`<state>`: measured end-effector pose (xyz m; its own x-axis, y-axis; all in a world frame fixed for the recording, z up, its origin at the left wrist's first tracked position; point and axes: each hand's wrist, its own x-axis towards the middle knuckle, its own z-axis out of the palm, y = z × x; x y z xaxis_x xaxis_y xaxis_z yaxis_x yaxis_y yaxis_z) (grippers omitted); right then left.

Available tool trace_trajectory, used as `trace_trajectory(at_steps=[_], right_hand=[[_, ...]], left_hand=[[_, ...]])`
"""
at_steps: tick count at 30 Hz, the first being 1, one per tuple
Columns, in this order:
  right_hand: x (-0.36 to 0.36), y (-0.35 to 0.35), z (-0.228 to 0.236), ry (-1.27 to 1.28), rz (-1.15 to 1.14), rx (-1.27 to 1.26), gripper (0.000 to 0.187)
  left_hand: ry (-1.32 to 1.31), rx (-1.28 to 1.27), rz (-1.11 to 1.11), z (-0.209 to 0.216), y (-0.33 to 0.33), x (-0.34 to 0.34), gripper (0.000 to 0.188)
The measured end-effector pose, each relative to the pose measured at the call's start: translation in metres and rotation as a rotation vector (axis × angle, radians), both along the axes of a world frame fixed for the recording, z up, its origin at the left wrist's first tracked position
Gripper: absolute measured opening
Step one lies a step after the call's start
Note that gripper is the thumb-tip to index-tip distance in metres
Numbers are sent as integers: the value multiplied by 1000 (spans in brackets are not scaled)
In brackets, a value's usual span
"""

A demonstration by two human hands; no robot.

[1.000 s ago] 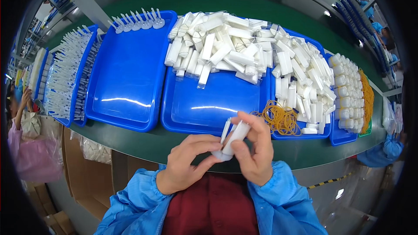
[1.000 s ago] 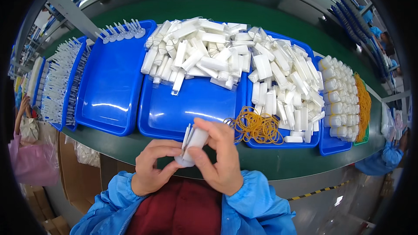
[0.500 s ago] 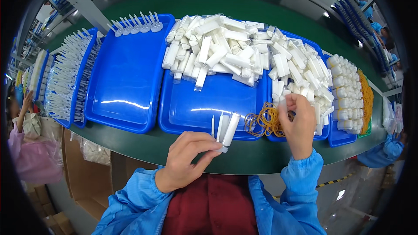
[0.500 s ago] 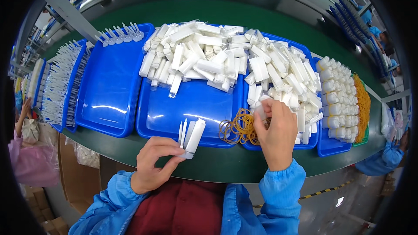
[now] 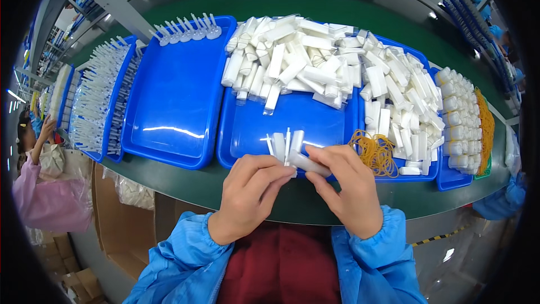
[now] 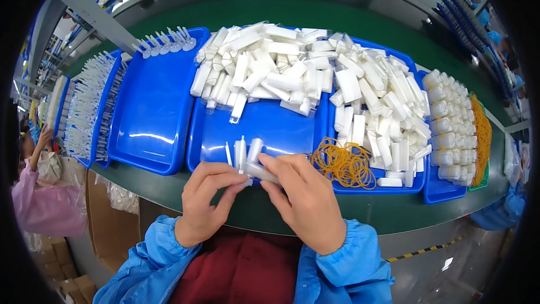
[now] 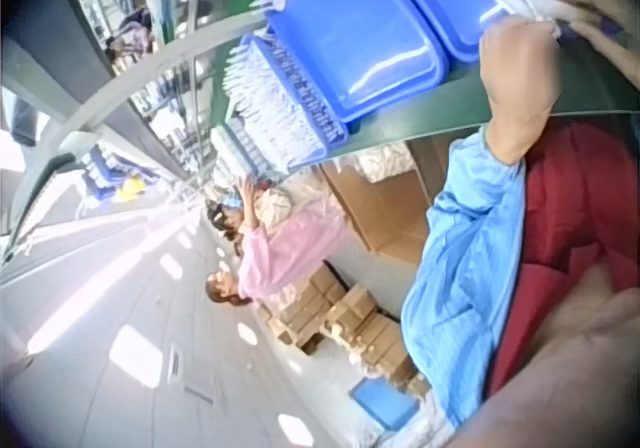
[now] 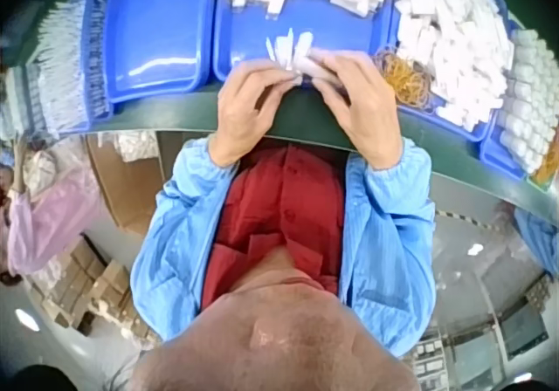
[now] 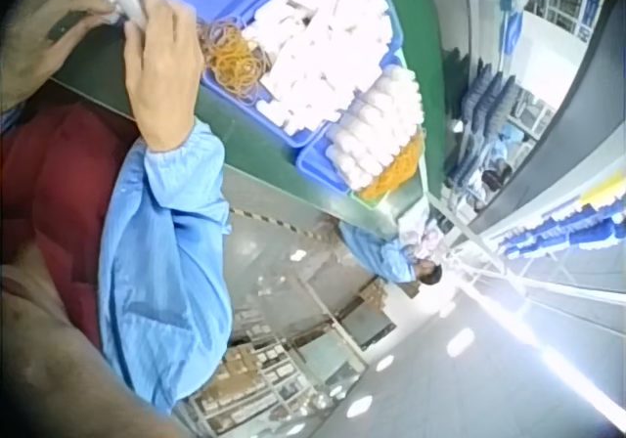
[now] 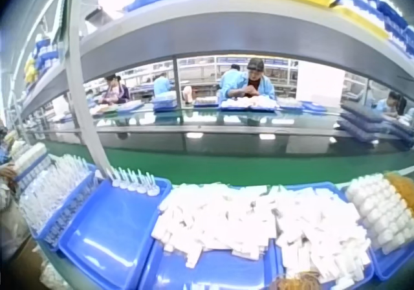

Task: The person is seen assembling medical components, specifically inserting small white tubes into a larger white casing and securing them with a rubber band.

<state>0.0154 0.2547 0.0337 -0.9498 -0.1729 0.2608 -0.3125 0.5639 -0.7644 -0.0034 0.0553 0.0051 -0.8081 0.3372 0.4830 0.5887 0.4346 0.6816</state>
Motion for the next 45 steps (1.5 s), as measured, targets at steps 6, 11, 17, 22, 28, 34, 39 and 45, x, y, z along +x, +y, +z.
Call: trace_trajectory(at_steps=[6,11,17,22,28,34,39,45], right_hand=[[-14,2,-10,-405,-150,-729,29],[-21,-8,-14,-444,-190,-946,50],[-19,-9,-12,-498,-190,-912,51],[-18,-7,-11,-501,-204,-885,48],[-16,-10,-15,-410,-166,-706,48],[13,-33,-24,-264,-18,-655,57],[2,-42,-21,-91,-7,-473,48],[-95,-5,-16,480,-239,469,41]], left_hand=[[68,-114,-119,9,-11,6,31],[56,-141,-201,26,-11,14,41],[31,-142,-186,27,-15,14,40],[23,-123,-194,29,-17,14,40],[36,-126,-199,27,-20,13,40],[150,79,6,6,-21,17,46],[109,82,-23,0,-30,13,42],[52,105,75,-9,-30,14,34]])
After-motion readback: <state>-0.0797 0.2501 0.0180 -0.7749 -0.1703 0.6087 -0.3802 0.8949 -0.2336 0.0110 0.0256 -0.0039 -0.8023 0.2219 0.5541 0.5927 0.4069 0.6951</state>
